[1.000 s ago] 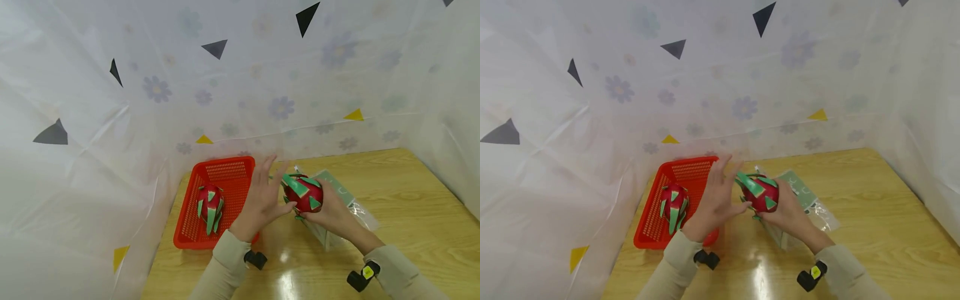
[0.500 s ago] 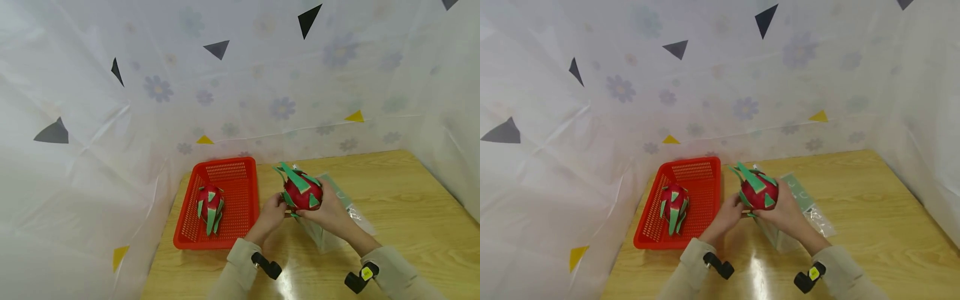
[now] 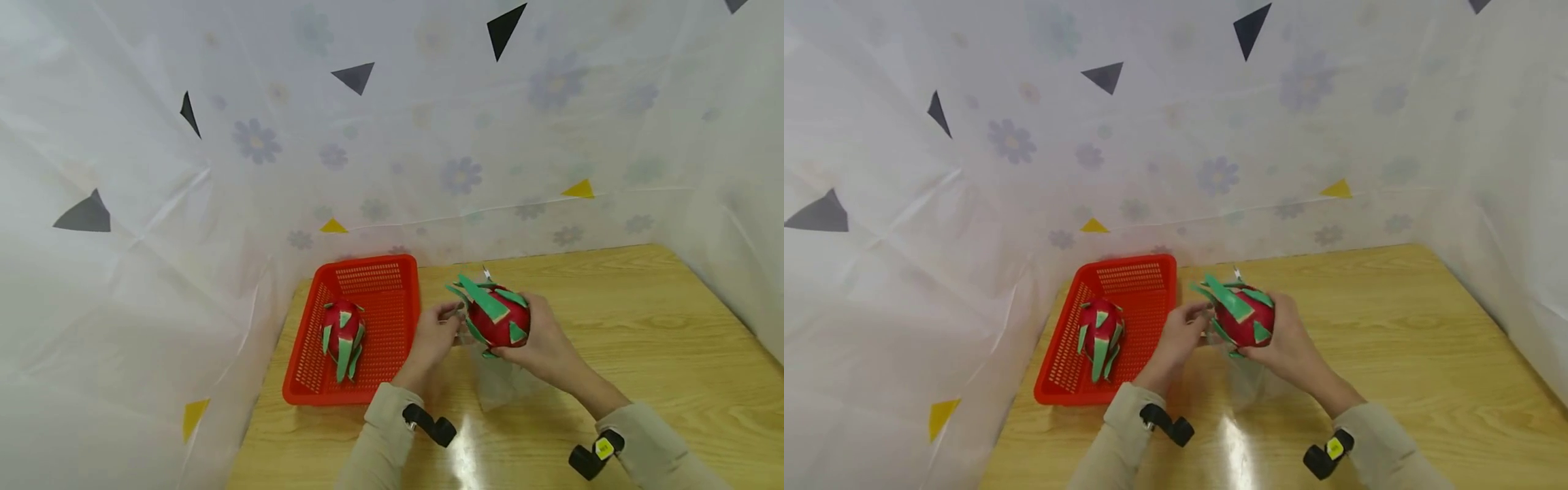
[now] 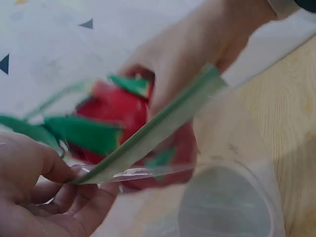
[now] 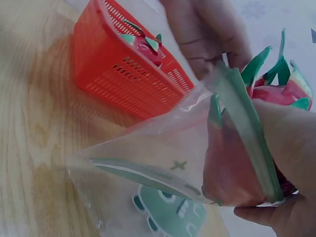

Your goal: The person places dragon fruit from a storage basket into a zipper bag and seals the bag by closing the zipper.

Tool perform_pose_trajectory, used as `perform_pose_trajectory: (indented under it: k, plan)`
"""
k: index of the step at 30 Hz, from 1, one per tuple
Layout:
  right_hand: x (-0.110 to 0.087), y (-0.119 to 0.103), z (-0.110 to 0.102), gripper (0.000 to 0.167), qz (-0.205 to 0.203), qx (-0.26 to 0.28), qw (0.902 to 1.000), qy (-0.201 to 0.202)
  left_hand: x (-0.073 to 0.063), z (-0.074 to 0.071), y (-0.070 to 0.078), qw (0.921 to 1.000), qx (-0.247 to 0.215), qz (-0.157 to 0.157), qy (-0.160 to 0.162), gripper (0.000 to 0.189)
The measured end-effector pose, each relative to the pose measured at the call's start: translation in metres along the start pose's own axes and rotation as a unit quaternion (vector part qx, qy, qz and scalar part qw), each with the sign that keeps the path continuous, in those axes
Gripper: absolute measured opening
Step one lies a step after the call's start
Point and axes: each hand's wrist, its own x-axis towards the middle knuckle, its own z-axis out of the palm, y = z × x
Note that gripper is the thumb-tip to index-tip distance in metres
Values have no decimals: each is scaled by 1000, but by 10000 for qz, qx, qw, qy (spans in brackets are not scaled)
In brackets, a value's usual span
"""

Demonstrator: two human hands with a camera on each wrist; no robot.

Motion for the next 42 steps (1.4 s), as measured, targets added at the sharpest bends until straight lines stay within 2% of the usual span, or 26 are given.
perform_pose_trajectory:
  k: [3,6,11,14,17,23,25,29,33,38,42]
  plan:
    - [-3,2,0,99,95,-243,9996,-123,-2,1,2,9996,248,133,-92,34]
    - [-5,2,-1,97,183,-284,9988,-356,-4,2,1,9989,417,235,4,35]
    - [-5,2,-9,71,266,222,9959,-838,-3,1,1,9978,494,327,293,34]
    - [-5,3,-14,60,569,465,9931,-918,-1,3,0,9989,299,284,232,32]
    - [-5,5,-15,50,917,515,9916,-757,2,6,-2,9999,-3,65,142,30]
    - [0,5,-17,51,1105,671,9900,-557,5,14,-5,9985,492,-88,212,24]
    - [1,4,-19,52,1068,782,9897,-541,5,14,-4,9972,688,-31,283,24]
    - [4,1,-29,53,1012,1050,9884,-431,6,10,0,9982,521,187,212,27]
    - [8,-8,-42,53,840,929,9920,-175,6,5,8,9984,358,417,94,29]
    - [14,-22,-58,50,560,814,9949,195,5,-1,21,9966,565,583,156,28]
    - [16,-25,-64,47,484,650,9960,381,6,-4,29,9945,669,779,224,27]
